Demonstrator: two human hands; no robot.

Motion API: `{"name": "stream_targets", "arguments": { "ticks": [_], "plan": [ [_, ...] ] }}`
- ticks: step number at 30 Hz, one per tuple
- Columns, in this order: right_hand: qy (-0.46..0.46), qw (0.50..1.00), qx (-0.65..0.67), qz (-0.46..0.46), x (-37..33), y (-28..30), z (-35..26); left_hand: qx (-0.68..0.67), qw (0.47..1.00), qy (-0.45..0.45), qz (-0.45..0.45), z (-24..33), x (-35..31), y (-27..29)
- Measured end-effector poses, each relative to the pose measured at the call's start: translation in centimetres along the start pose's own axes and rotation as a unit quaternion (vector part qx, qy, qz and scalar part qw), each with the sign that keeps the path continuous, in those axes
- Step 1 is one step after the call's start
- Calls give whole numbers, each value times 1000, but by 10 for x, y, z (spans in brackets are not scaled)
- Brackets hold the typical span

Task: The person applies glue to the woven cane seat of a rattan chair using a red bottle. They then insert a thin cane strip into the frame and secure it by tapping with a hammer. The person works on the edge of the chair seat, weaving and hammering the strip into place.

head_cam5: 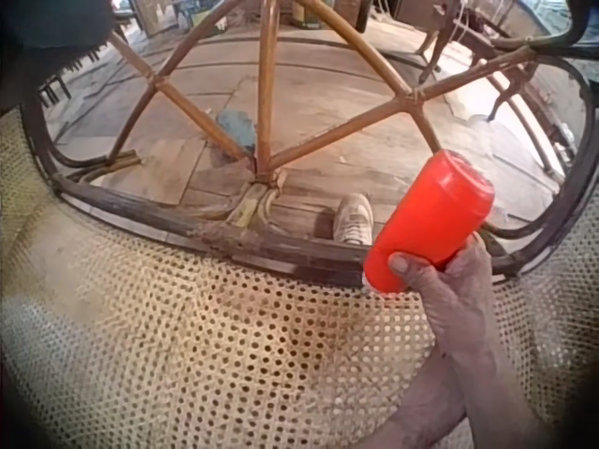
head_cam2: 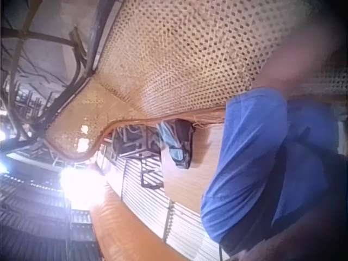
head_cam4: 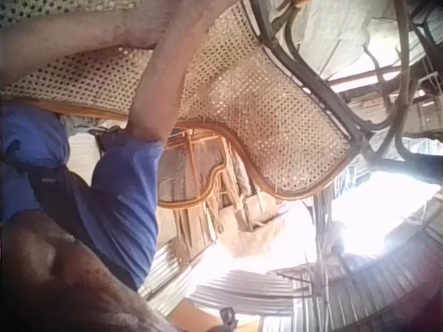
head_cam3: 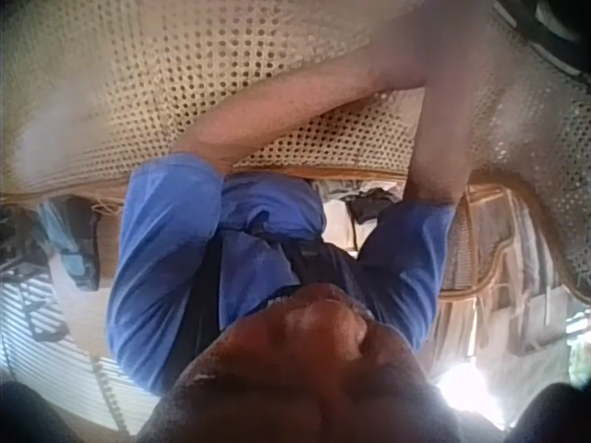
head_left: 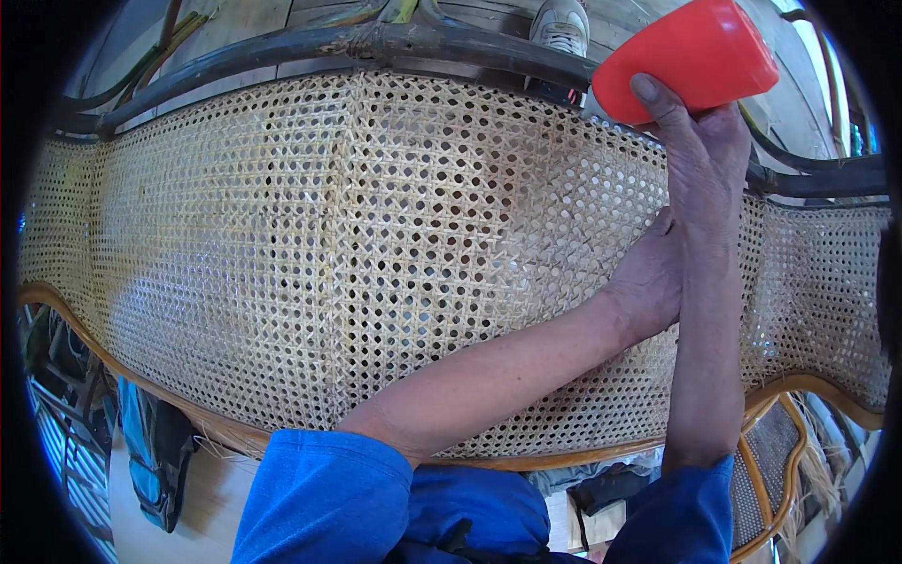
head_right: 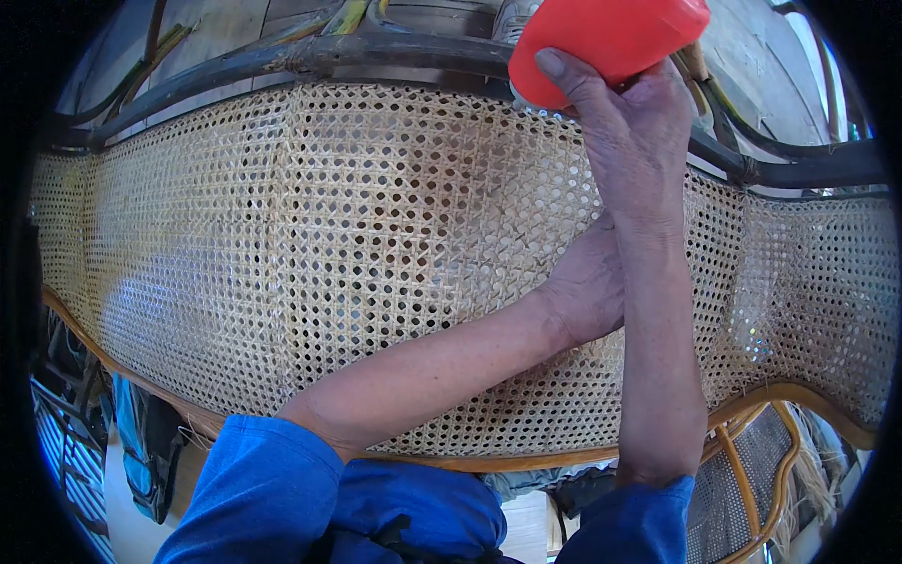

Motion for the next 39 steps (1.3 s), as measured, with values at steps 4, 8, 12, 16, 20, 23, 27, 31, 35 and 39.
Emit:
{"name": "stream_targets", "arguments": {
  "ticks": [4, 8, 12, 16, 20, 23, 27, 31, 35, 39],
  "plan": [
    [12, 998, 68, 4, 0, -1, 5, -11, 1000, 14, 7, 0, 0, 3],
    [-22, 975, 222, 13, -1, 5, 17, -19, 1000, 15, 13, 0, 1, 3],
    [-15, 984, 174, 25, -1, 13, 18, -23, 1000, 12, 12, 0, 2, 2],
    [-14, 991, 128, 25, 0, 10, 17, -24, 1000, 13, 13, -2, 1, 5],
    [-5, 991, 132, 9, 1, 5, 15, -24, 999, 14, 19, -3, 2, 3],
    [-9, 993, 118, -4, 1, 1, 14, 12, 999, 6, 34, -3, 0, 1],
    [-1, 997, 83, -9, 0, -7, 6, 438, 891, -50, 108, 10, -1, 1],
    [-8, 999, -30, -35, 2, -14, -5, -60, 997, 35, 43, -5, -1, 5],
    [34, 991, -112, -58, 8, -20, -16, -121, 990, 67, 27, -5, 1, 10],
    [27, 985, -150, -75, 10, -19, -15, -66, 996, 59, -6, -3, 2, 8]
  ]
}}
Point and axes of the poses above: each hand's wrist, its own x-axis towards the middle knuckle, its own y-axis out of the back of the hand, z = x × y, the point moved 7 cm from there along x, towards the middle knuckle, and after that the axes turned 2 degrees about y, right-handed, at the moved point
